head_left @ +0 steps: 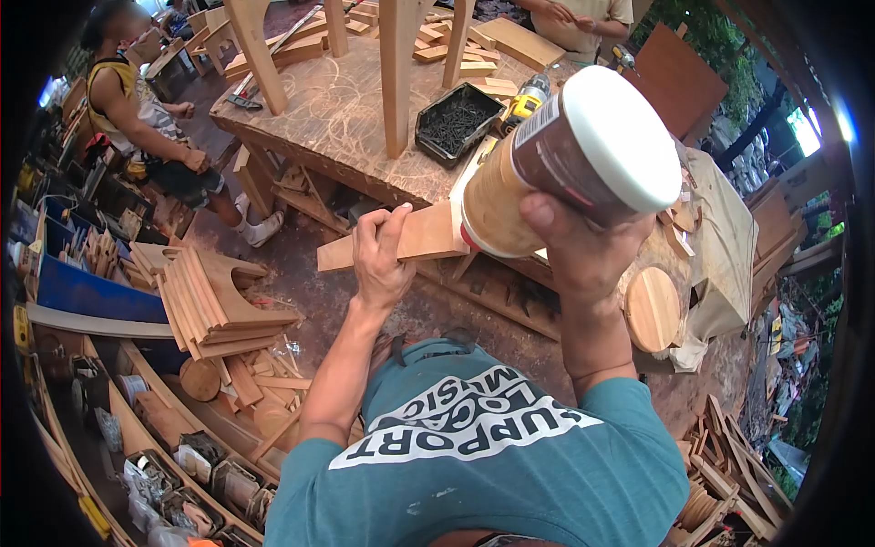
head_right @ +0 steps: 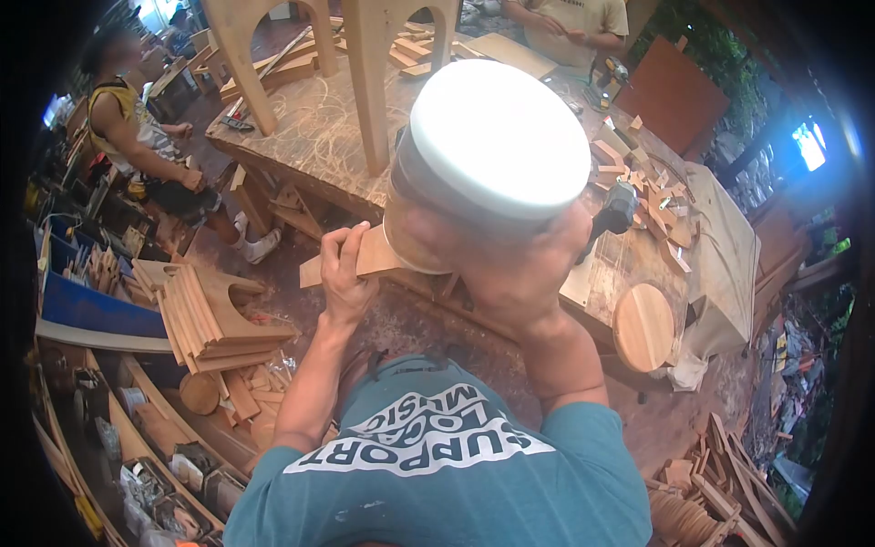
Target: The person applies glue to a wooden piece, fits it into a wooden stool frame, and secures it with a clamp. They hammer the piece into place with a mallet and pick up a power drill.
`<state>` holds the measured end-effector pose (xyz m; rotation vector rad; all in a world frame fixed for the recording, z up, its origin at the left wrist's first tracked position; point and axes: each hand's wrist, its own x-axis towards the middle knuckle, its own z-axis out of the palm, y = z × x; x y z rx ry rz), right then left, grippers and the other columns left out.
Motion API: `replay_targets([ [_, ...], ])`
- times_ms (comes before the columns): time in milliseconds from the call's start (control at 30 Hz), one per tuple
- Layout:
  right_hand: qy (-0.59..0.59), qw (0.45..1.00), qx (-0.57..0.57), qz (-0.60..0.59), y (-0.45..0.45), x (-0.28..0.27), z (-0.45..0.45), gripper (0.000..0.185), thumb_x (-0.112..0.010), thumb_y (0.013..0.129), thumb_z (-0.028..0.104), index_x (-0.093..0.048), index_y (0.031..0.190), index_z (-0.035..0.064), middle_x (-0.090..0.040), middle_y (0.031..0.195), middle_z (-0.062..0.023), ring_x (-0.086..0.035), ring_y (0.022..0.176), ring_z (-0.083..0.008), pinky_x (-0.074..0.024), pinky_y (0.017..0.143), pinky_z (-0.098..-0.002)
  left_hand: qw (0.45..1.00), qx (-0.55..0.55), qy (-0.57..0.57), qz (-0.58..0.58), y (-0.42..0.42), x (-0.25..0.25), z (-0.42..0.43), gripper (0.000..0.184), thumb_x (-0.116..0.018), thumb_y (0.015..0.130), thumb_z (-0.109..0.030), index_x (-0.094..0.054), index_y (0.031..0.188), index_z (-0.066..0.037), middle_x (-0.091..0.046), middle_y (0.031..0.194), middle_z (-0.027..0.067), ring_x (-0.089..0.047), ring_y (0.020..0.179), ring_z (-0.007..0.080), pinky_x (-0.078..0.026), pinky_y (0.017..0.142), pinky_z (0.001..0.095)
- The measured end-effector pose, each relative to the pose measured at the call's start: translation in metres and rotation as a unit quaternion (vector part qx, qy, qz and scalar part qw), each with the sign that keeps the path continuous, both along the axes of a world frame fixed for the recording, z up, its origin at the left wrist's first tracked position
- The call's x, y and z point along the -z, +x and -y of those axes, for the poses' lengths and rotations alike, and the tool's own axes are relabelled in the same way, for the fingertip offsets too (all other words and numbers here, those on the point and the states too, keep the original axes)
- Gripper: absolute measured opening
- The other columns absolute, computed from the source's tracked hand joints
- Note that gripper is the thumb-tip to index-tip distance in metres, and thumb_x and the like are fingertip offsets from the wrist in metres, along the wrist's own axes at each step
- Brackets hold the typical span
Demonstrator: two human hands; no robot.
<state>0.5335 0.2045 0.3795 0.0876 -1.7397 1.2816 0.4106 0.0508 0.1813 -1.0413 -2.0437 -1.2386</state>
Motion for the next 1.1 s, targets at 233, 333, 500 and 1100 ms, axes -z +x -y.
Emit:
replay_targets([
  [233, 0.047, 0.998, 0.034, 0.008, -0.008, 0.002, -0.013, 0.065, -0.089, 0.065, 0.009, -0.059, 0.12, -0.0055, -0.066, 0.113, -0.0127, -0.066, 0.101, -0.0217, -0.0537, 0.091, -0.0349, 0.999, -0.001, -0.031, -0.006, 0.004, -0.008, -0.001, 0.071, -0.071, 0.062, 0.0, -0.058, 0.131, -0.011, -0.051, 0.102, 0.0127, -0.053, 0.092, 0.0319, -0.044, 0.08, 0.0425],
  [333, 0.163, 0.987, 0.011, 0.002, 0.001, 0.003, -0.013, 0.068, -0.09, 0.062, 0.009, -0.059, 0.121, -0.0058, -0.067, 0.111, -0.0122, -0.066, 0.102, -0.0223, -0.0528, 0.094, -0.0363, 1.0, -0.002, -0.031, -0.003, 0.001, -0.01, -0.002, 0.071, -0.07, 0.062, 0.001, -0.058, 0.13, -0.011, -0.051, 0.101, 0.0126, -0.053, 0.093, 0.0319, -0.043, 0.081, 0.0425],
  [500, 0.024, 1.0, -0.005, 0.016, -0.011, 0.01, -0.02, 0.065, -0.09, 0.062, 0.01, -0.062, 0.117, -0.0069, -0.069, 0.108, -0.0121, -0.066, 0.101, -0.0229, -0.0526, 0.094, -0.0371, 0.999, 0.009, -0.049, 0.001, 0.004, -0.012, -0.005, 0.069, -0.066, 0.062, 0.003, -0.058, 0.129, -0.011, -0.052, 0.101, 0.0127, -0.053, 0.093, 0.032, -0.043, 0.081, 0.0423],
  [1100, -0.029, 0.999, -0.025, -0.021, -0.023, 0.007, -0.015, 0.051, -0.088, 0.068, 0.003, -0.064, 0.112, -0.0073, -0.069, 0.107, -0.0123, -0.067, 0.097, -0.0209, -0.0549, 0.088, -0.0336, 0.998, 0.034, -0.03, 0.035, -0.007, -0.005, -0.005, 0.069, -0.066, 0.061, 0.004, -0.058, 0.128, -0.011, -0.053, 0.103, 0.0137, -0.054, 0.092, 0.0328, -0.044, 0.081, 0.0425],
])
